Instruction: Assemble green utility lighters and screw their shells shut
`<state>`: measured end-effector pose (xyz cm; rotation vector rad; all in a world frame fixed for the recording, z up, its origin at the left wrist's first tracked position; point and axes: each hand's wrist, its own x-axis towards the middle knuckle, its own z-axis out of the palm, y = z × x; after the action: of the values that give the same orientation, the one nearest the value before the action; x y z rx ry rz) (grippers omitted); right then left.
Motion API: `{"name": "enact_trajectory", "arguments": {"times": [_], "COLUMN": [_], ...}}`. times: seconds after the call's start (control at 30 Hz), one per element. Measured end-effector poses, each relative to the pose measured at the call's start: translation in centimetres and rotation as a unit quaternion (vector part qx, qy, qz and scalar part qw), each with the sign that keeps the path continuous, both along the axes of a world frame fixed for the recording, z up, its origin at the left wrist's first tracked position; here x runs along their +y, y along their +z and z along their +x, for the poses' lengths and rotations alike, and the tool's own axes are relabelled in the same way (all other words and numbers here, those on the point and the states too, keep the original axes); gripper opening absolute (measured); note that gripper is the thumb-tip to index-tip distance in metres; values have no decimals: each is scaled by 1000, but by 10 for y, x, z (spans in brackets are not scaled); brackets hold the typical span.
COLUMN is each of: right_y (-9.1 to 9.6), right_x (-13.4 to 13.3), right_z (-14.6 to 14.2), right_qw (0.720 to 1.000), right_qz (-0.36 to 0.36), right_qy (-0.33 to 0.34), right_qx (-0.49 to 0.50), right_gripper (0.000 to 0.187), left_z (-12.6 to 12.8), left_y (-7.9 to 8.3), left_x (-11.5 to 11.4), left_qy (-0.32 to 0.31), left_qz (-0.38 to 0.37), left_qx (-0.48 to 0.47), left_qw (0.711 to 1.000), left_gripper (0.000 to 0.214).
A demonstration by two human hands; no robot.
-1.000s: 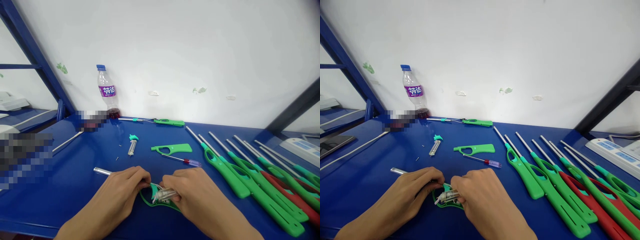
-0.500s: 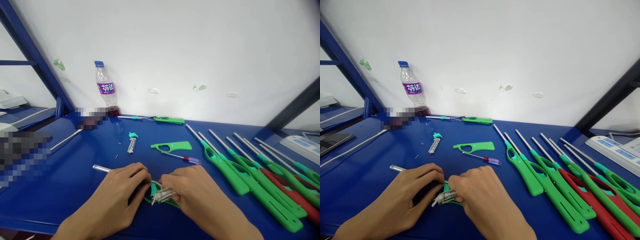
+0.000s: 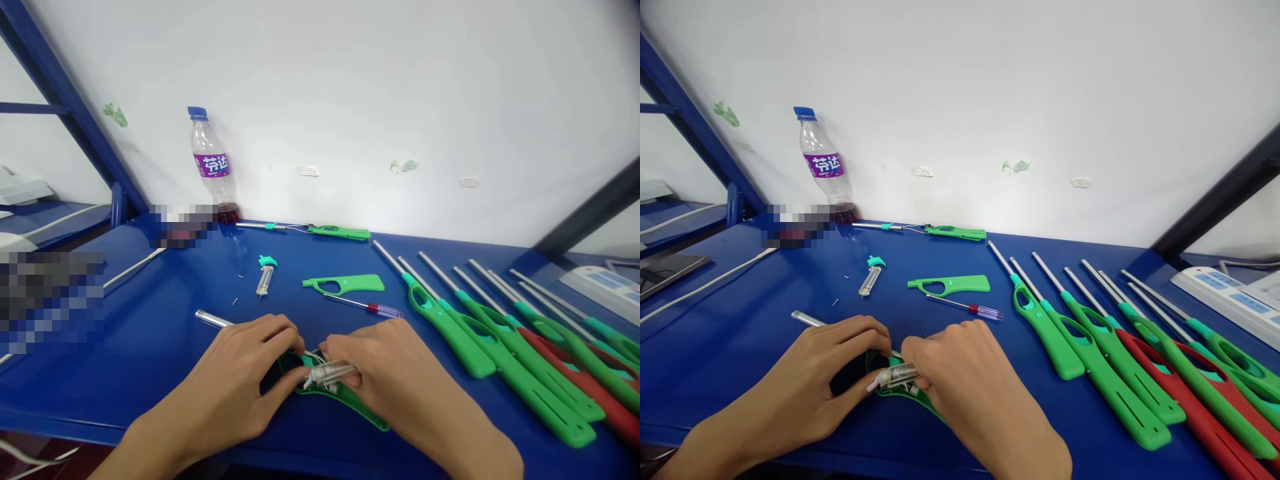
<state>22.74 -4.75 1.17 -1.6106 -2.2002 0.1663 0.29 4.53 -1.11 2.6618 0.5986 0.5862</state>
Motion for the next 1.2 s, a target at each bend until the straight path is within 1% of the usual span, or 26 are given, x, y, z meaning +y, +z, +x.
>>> {"name": "enact_trajectory", "arguments": {"times": [0.17, 0.3, 0.43, 0.53, 0.6, 0.73, 1.0, 1.2], "right_y": [0, -3, -6, -6, -4, -2, 0, 4], "right_x": [3, 3, 2, 3, 3, 2, 4, 7], "right_z": [1, 2, 6, 9, 9, 7, 1, -3], "right_qw": [1000, 999, 999, 998, 998, 998, 996, 994], "right_qz": [23, 18, 2, -1, -8, -41, -85, -104], "right_qy": [15, 30, 17, 4, -10, -29, -30, -32], "right_qx": [-8, 20, 50, 61, 54, 30, 18, -13], "right_gripper": [34, 38, 43, 43, 43, 38, 32, 35], "left_z": [2, 2, 2, 2, 1, 1, 2, 2], "left_y": [2, -1, -4, -6, -7, -9, -7, -6], "left_x": [0, 1, 3, 4, 4, 5, 6, 8], "left_qy": [-8, -6, 2, 11, 5, -13, -24, -26], "left_qz": [7, 5, -3, -3, 4, -3, 4, 1], "left_qx": [-5, -11, -7, -12, -23, -35, -45, -54], "left_qw": [1000, 1000, 1000, 1000, 1000, 999, 999, 998], "left_gripper": [14, 14, 15, 19, 22, 22, 16, 14]}}
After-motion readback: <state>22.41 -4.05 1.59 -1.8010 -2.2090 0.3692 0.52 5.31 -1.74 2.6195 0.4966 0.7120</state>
